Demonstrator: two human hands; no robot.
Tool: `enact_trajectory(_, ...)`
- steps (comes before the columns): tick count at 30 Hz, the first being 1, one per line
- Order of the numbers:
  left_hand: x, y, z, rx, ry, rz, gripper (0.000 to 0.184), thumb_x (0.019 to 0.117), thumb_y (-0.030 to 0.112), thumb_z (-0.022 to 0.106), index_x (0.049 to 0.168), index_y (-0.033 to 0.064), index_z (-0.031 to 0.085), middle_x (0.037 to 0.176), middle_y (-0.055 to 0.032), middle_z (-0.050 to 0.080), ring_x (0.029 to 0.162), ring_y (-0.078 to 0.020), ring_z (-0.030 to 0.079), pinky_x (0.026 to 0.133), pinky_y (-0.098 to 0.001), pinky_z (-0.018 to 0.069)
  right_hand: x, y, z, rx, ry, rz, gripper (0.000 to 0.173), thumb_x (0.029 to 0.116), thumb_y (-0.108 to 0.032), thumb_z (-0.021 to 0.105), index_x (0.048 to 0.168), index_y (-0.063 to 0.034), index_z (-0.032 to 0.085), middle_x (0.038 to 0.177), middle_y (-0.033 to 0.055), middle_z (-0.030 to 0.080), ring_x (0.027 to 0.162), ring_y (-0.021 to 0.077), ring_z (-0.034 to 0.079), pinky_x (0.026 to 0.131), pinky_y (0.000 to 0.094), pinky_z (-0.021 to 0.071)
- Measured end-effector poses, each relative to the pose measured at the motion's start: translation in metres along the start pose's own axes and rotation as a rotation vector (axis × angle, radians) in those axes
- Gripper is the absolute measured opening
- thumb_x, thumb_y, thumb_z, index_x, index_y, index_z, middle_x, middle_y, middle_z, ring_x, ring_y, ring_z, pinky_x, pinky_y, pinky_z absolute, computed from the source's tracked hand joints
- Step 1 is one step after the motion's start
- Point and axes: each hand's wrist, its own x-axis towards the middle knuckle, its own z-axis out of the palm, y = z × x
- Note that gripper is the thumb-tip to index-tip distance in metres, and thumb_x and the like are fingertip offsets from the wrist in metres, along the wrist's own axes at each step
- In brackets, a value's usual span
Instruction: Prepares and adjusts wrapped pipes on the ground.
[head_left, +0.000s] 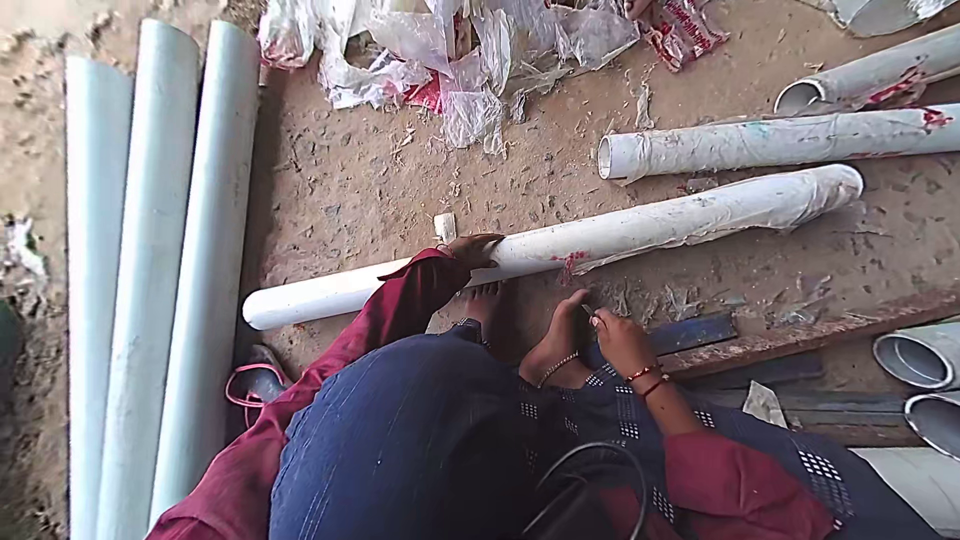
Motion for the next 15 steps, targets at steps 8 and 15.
enact_trajectory(8, 0.045, -0.155, 0.042, -0.367, 0.36, 0.415, 0.027, 0.0986, -0.001, 0.061, 0.123, -0.014, 0.062, 0.131, -0.0277, 0.065, 0.122, -0.0341, 0.065, 0.109, -0.045, 0.0484, 0.007, 0.003, 0.006, -0.048, -0.01, -0.004, 0.037, 0.1126, -0.019, 0.038, 0.134, 0.0024, 0.06, 0.114, 0.0282, 0.07, 0.112, 0.0442, 0.068, 0.096, 0.0587, 0.0495)
enact_trajectory(15, 0.042, -0.128, 0.037, -0.133, 0.469, 0.352, 0.025, 0.0976, 0.003, 0.065, 0.117, -0.0117, 0.068, 0.123, -0.0307, 0.068, 0.118, -0.046, 0.065, 0.106, -0.057, 0.0477, 0.011, 0.002, 0.011, -0.074, -0.045, 0.003, 0.036, 0.1126, -0.018, 0.038, 0.133, 0.0026, 0.06, 0.115, 0.0281, 0.07, 0.113, 0.0443, 0.067, 0.097, 0.0585, 0.0488)
